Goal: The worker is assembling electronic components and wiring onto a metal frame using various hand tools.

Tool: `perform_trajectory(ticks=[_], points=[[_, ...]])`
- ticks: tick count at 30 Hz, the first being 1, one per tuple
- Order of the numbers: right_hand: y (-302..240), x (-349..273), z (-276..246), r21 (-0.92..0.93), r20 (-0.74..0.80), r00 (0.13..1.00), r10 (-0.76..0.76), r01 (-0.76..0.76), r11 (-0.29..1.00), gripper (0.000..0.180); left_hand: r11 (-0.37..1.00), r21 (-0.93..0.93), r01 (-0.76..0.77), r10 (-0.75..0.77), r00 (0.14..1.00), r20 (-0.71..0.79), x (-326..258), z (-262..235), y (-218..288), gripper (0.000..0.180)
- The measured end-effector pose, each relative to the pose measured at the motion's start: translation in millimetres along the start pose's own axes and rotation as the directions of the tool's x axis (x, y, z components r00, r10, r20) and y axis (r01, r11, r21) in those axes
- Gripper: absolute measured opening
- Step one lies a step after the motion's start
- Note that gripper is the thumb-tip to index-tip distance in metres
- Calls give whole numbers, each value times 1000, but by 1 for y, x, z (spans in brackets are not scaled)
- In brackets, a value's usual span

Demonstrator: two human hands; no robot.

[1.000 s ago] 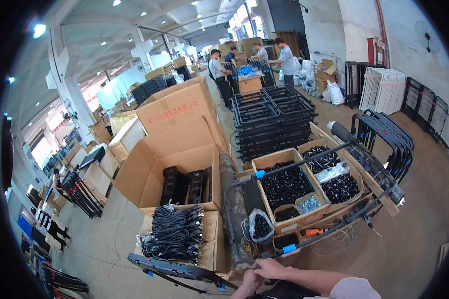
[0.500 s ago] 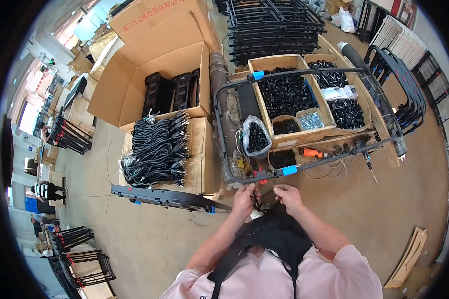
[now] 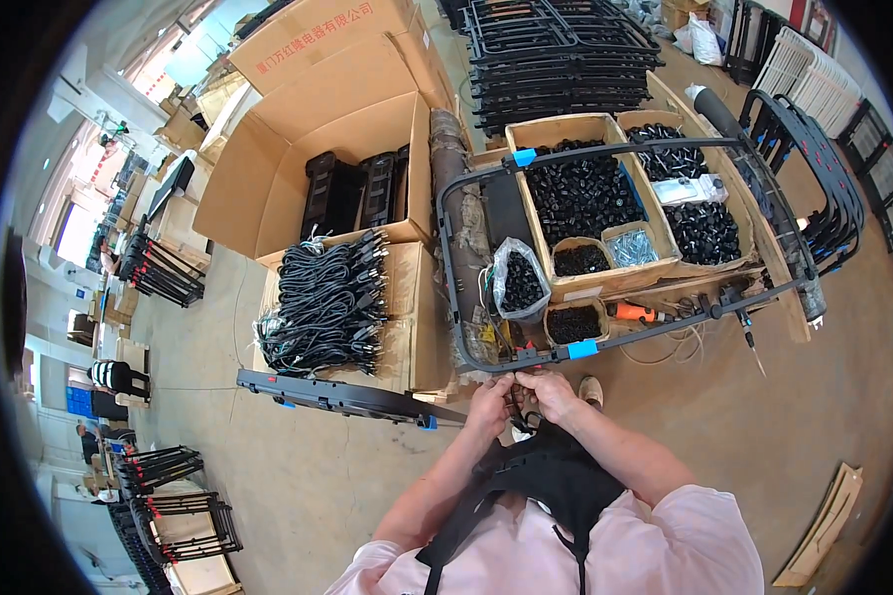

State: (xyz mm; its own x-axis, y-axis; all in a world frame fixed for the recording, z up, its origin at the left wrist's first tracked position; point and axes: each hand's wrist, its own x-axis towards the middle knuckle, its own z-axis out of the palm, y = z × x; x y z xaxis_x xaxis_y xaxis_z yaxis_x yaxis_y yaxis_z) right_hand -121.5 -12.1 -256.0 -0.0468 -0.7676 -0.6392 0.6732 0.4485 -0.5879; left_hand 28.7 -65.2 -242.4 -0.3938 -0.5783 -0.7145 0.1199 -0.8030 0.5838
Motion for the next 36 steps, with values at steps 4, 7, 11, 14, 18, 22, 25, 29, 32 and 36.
perform_trajectory(ticks=[4, 7, 11, 14, 18, 22, 25, 29, 32, 36], points=[[6, -1, -3, 28, 78, 997, -14, 12, 1000, 19, 998, 43, 37, -37, 999, 17, -2, -4, 2, 23], [6, -12, -3, -99, -30, 1000, 4, -7, 995, 23, 995, 57, 80, -82, 995, 48, -13, -5, -2, 24], [-15, -31, -2, -638, 109, 981, -158, 191, 746, 31, 990, 136, 33, -49, 992, 117, -21, -13, -13, 26], [-57, -49, 32, -931, 267, 882, -388, 340, 131, 24, 972, 211, -106, 87, 992, 95, -23, -16, -19, 27], [-75, -47, 70, -684, 725, 640, -253, 627, -373, 20, 815, 491, -307, 382, 922, -57, -33, -16, -27, 31], [-43, -19, 72, -571, 669, 743, 7, 521, -635, 18, 594, 642, -486, 648, 761, -24, -34, -24, -44, 32], [-53, -12, 88, -530, 605, 783, 143, 530, -662, 20, 601, 615, -510, 659, 752, -20, -29, -32, -53, 32], [-62, -21, 87, -363, 785, 604, 139, 630, -686, 17, 694, 455, -558, 627, 779, -2, -26, -33, -57, 31], [-63, -31, 81, -337, 841, 532, 95, 653, -679, 19, 701, 451, -552, 623, 782, -10, -8, -41, -64, 26], [-67, -36, 75, -443, 805, 593, 15, 619, -649, 19, 826, 369, -426, 463, 886, -14, -14, -43, -54, 22]])
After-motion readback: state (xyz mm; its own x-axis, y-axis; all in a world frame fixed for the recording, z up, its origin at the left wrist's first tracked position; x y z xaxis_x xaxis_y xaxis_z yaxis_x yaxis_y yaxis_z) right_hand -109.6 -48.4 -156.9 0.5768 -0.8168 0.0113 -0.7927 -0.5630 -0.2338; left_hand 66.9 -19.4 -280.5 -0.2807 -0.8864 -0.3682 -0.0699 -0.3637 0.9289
